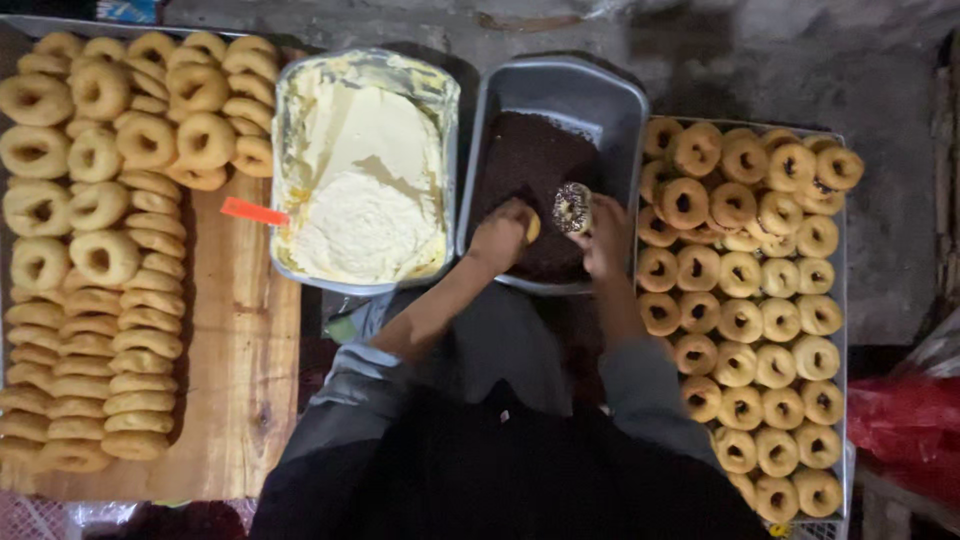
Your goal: The person repeatedly picks up ring-shaped donuts, fills their centers with a light-colored cream from a container, and then dips the filled side into a dark chocolate mixture before placing them on a tray.
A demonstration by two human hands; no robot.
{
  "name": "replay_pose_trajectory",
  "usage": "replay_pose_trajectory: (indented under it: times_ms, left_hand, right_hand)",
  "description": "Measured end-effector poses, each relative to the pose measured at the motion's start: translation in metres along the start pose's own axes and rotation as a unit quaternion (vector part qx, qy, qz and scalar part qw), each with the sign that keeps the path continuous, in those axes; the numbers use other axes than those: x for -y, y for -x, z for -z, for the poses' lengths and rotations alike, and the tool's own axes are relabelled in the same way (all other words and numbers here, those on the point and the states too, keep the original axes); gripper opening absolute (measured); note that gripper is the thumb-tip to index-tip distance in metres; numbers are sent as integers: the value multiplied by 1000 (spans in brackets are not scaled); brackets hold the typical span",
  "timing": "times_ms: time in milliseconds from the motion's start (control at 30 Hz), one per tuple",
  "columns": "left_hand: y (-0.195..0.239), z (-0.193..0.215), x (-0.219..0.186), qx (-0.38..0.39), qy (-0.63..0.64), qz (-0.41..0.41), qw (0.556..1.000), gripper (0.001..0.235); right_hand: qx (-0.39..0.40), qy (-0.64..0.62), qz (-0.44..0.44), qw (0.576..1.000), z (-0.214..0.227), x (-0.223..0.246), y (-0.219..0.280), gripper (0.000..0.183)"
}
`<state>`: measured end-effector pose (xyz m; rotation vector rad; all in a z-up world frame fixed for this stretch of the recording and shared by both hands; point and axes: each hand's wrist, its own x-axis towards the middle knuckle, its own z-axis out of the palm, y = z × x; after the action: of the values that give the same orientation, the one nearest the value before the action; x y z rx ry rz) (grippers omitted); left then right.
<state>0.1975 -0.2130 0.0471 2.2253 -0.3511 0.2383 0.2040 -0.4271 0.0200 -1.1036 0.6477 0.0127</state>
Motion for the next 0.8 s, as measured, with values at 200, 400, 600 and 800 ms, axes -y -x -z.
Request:
replay_pose_trajectory:
  times_ms: [200,400,600,800]
  left_hand:
    - [9,-36,25,-4,391,376,840,26]
    - [30,-62,21,-32,753,336,565,29]
    - [4,-45,-21,69,621,434,649,38]
    - [3,10,-52,66,-80,135,985,47]
  right_hand:
    - [184,0,217,959,-15,16,45,25]
    - [141,349,468,799,-44,44,79,40]
    - [174,-49,-104,978,-5,36,45,49]
    - [45,-184,-5,982,162,62,-19,53]
